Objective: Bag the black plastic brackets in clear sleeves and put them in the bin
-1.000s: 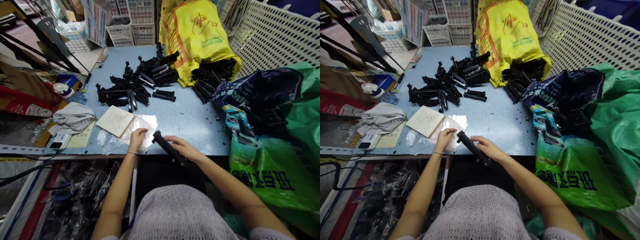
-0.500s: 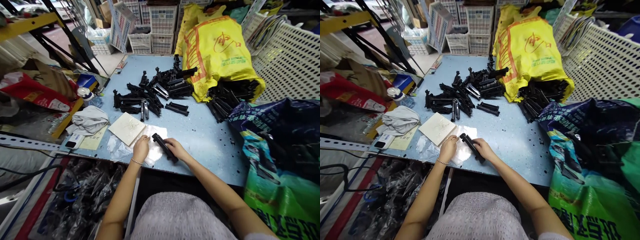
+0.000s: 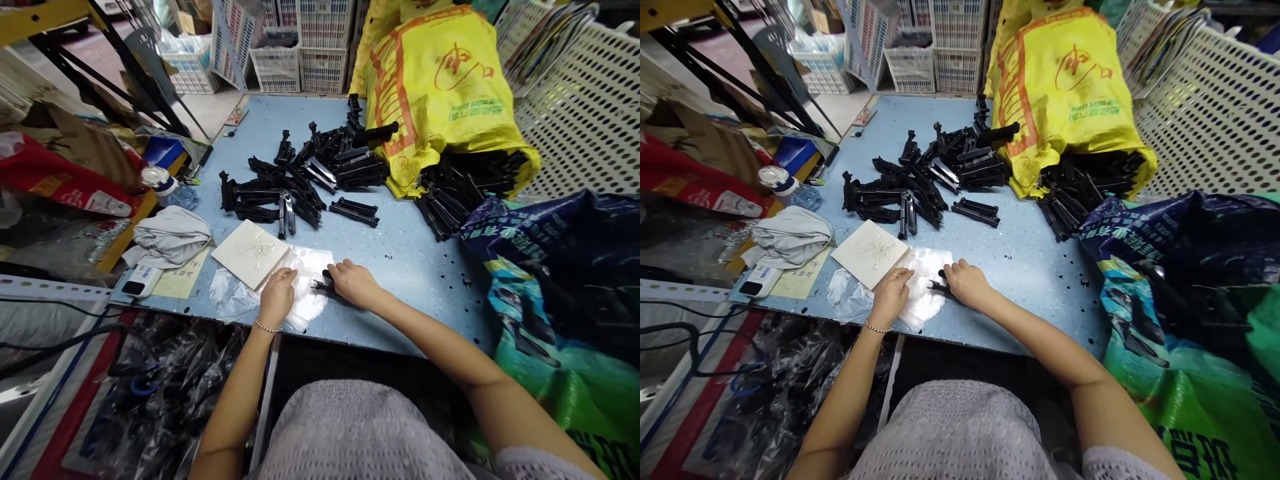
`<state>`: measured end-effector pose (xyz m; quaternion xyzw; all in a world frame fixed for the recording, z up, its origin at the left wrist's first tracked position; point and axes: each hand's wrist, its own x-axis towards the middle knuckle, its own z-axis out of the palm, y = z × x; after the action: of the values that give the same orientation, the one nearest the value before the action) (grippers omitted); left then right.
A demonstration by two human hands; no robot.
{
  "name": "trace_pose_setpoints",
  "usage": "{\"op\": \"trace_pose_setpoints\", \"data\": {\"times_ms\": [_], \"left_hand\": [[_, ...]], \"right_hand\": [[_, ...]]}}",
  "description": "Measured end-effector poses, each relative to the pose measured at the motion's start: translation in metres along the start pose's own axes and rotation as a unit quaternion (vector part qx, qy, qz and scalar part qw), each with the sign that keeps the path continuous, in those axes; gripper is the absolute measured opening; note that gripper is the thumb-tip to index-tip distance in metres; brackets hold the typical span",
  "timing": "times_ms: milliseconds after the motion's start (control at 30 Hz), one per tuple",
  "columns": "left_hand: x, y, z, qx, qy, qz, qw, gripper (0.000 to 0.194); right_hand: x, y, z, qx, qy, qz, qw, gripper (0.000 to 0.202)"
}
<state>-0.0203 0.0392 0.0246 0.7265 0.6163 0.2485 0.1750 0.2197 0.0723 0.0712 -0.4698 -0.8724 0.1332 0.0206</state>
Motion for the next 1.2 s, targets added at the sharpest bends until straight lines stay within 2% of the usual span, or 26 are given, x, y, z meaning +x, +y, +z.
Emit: {"op": "trace_pose_setpoints", "data": {"times_ms": [67, 100, 133, 200, 233, 267, 333, 400, 433, 500, 567, 600, 667, 733, 800, 833, 900, 933, 1000, 1033, 1067, 1100, 1133, 1200], "left_hand": [[0.001, 0.001, -0.001, -0.039, -0.017, -0.018, 0.999, 0.051], [0.002, 0.002, -0.001, -0.067, -0.025, -0.033, 0.997, 0.051], [0.002, 0.003, -0.001, -0.094, -0.03, -0.049, 0.994, 0.05], [0.003, 0.005, -0.001, -0.139, -0.022, -0.074, 0.987, 0.049], [0.004, 0.005, 0.0, -0.156, -0.007, -0.079, 0.985, 0.049], [0.004, 0.004, 0.0, -0.165, 0.014, -0.083, 0.983, 0.049], [0.003, 0.001, -0.001, -0.155, 0.058, -0.083, 0.983, 0.052], [0.002, 0.0, -0.002, -0.11, 0.086, -0.067, 0.988, 0.054], [0.001, 0.001, -0.003, -0.082, 0.09, -0.049, 0.991, 0.055], [-0.003, 0.01, -0.002, -0.042, 0.086, 0.01, 0.995, 0.057], [-0.009, 0.024, 0.0, -0.042, 0.071, 0.082, 0.993, 0.059], [-0.013, 0.032, 0.002, -0.056, 0.064, 0.116, 0.99, 0.061], [-0.026, 0.047, 0.009, -0.1, 0.059, 0.168, 0.979, 0.062], [-0.042, 0.057, 0.016, -0.158, 0.051, 0.195, 0.967, 0.06], [-0.056, 0.063, 0.023, -0.244, 0.021, 0.179, 0.953, 0.054], [-0.06, 0.065, 0.025, -0.298, 0.014, 0.142, 0.944, 0.05], [-0.06, 0.067, 0.026, -0.423, 0.057, 0.014, 0.904, 0.045], [-0.056, 0.067, 0.024, -0.49, 0.097, -0.062, 0.864, 0.045], [-0.04, 0.069, 0.019, -0.62, 0.141, -0.179, 0.751, 0.045], [-0.031, 0.07, 0.016, -0.673, 0.134, -0.215, 0.694, 0.045], [-0.023, 0.072, 0.013, -0.713, 0.115, -0.236, 0.65, 0.044], [-0.016, 0.073, 0.01, -0.736, 0.099, -0.249, 0.621, 0.041], [-0.012, 0.074, 0.006, -0.746, 0.093, -0.256, 0.607, 0.038], [-0.013, 0.071, -0.004, -0.751, 0.093, -0.265, 0.597, 0.033]], "right_hand": [[0.0, 0.009, -0.013, 0.128, 0.047, 0.024, 0.99, 0.055], [-0.001, 0.013, -0.017, 0.21, 0.091, 0.03, 0.973, 0.061], [-0.002, 0.017, -0.017, 0.292, 0.138, 0.031, 0.946, 0.062], [-0.003, 0.022, -0.008, 0.426, 0.219, 0.025, 0.878, 0.052], [-0.003, 0.022, 0.001, 0.467, 0.241, 0.027, 0.85, 0.045], [-0.002, 0.02, 0.013, 0.488, 0.25, 0.035, 0.836, 0.04], [-0.003, 0.014, 0.036, 0.485, 0.243, 0.062, 0.838, 0.033], [-0.004, 0.005, 0.055, 0.453, 0.236, 0.063, 0.857, 0.026], [-0.006, 0.001, 0.061, 0.436, 0.235, 0.039, 0.868, 0.024], [-0.008, -0.009, 0.069, 0.402, 0.233, -0.05, 0.884, 0.024], [-0.007, -0.018, 0.074, 0.369, 0.23, -0.131, 0.891, 0.028], [-0.005, -0.022, 0.075, 0.36, 0.241, -0.141, 0.89, 0.029], [0.001, -0.027, 0.077, 0.371, 0.302, -0.086, 0.874, 0.03], [0.008, -0.029, 0.077, 0.42, 0.362, 0.002, 0.832, 0.03], [0.013, -0.029, 0.076, 0.475, 0.384, 0.055, 0.79, 0.03], [0.015, -0.03, 0.076, 0.491, 0.387, 0.067, 0.778, 0.031], [0.016, -0.033, 0.076, 0.486, 0.406, 0.082, 0.77, 0.029], [0.016, -0.037, 0.076, 0.465, 0.425, 0.085, 0.772, 0.028], [0.015, -0.046, 0.079, 0.406, 0.444, 0.051, 0.797, 0.027], [0.014, -0.052, 0.081, 0.373, 0.446, 0.019, 0.813, 0.029], [0.014, -0.059, 0.082, 0.34, 0.445, -0.013, 0.828, 0.033], [0.013, -0.065, 0.082, 0.313, 0.439, -0.043, 0.841, 0.038], [0.011, -0.072, 0.08, 0.292, 0.43, -0.07, 0.851, 0.045], [0.004, -0.082, 0.072, 0.269, 0.388, -0.129, 0.872, 0.056]]}}
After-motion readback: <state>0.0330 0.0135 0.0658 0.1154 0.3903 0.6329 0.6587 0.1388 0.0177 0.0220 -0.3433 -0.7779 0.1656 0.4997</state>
